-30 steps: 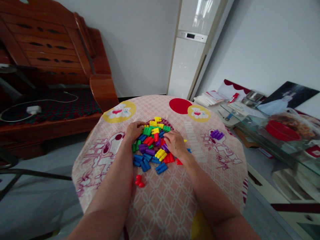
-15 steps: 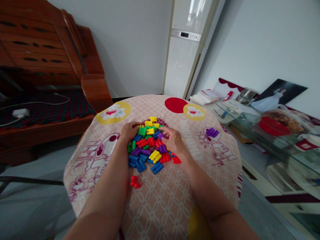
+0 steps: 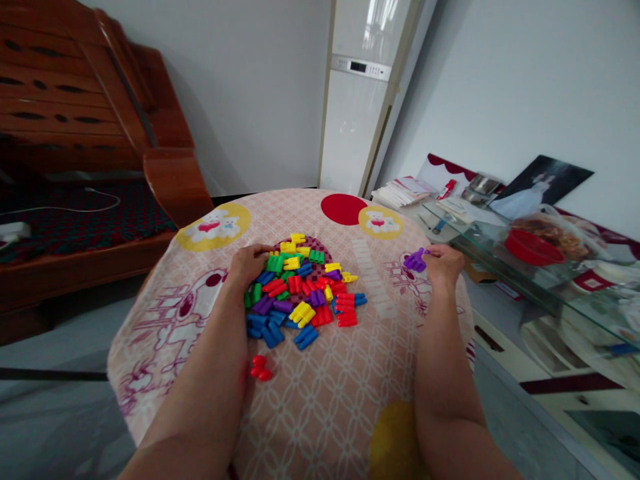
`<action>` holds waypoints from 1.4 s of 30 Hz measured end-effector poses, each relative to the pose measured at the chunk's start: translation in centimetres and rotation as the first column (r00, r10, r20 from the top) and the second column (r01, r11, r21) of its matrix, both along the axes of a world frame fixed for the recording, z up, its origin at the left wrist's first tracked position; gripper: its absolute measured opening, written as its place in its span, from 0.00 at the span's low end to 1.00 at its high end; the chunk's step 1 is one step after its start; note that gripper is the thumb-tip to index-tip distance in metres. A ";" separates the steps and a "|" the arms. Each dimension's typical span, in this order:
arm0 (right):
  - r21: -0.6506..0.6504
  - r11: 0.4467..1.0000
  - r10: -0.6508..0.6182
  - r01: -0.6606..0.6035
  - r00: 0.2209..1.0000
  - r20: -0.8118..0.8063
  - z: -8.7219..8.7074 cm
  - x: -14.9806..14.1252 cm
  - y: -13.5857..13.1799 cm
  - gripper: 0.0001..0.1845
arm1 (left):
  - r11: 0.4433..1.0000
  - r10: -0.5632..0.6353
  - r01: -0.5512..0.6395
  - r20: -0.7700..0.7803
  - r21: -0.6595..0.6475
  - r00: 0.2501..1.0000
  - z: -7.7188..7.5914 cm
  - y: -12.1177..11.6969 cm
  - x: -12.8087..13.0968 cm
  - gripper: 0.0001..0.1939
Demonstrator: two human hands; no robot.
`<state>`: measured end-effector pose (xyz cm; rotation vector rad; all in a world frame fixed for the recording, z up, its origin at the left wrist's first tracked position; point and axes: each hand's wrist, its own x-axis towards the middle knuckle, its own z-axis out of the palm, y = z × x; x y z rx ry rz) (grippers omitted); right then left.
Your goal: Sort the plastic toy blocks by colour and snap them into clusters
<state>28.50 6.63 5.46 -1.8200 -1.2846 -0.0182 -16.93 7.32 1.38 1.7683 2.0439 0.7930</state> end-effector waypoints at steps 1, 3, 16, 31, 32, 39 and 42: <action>-0.036 0.999 -0.010 0.011 1.000 0.029 -0.2 0.3 -0.2 0.11 | 1.000 -0.001 0.001 -0.007 -0.002 1.000 0.0 0.0 0.0 0.21; -0.117 0.993 -0.015 0.027 0.995 0.098 -0.5 0.5 -0.4 0.10 | 1.000 -0.003 0.003 -0.018 -0.007 1.000 0.0 0.0 0.0 0.21; -0.321 0.935 -0.017 0.149 0.925 0.380 0.0 -1.2 -1.2 0.16 | 1.000 0.001 -0.001 -0.009 -0.005 1.000 -0.1 0.0 -0.1 0.21; -0.439 0.458 0.886 -0.773 0.437 0.154 1.6 -19.2 -5.5 0.07 | 1.000 -0.007 0.006 0.036 0.013 0.999 -0.2 -0.2 -0.1 0.22; -0.481 0.457 0.888 -0.748 0.411 0.206 1.3 -19.8 -5.9 0.07 | 1.000 -0.008 0.008 0.035 0.015 0.999 -0.2 -0.2 -0.1 0.22; -0.573 0.471 0.882 -0.671 0.374 0.287 0.6 -20.6 -6.3 0.04 | 1.000 -0.011 0.010 0.028 0.010 1.000 -0.3 0.0 -0.1 0.22; -0.496 0.492 0.869 -0.715 0.437 0.231 1.8 -18.9 -5.2 0.06 | 1.000 -0.018 0.018 0.036 0.013 0.999 -0.4 0.0 -0.2 0.22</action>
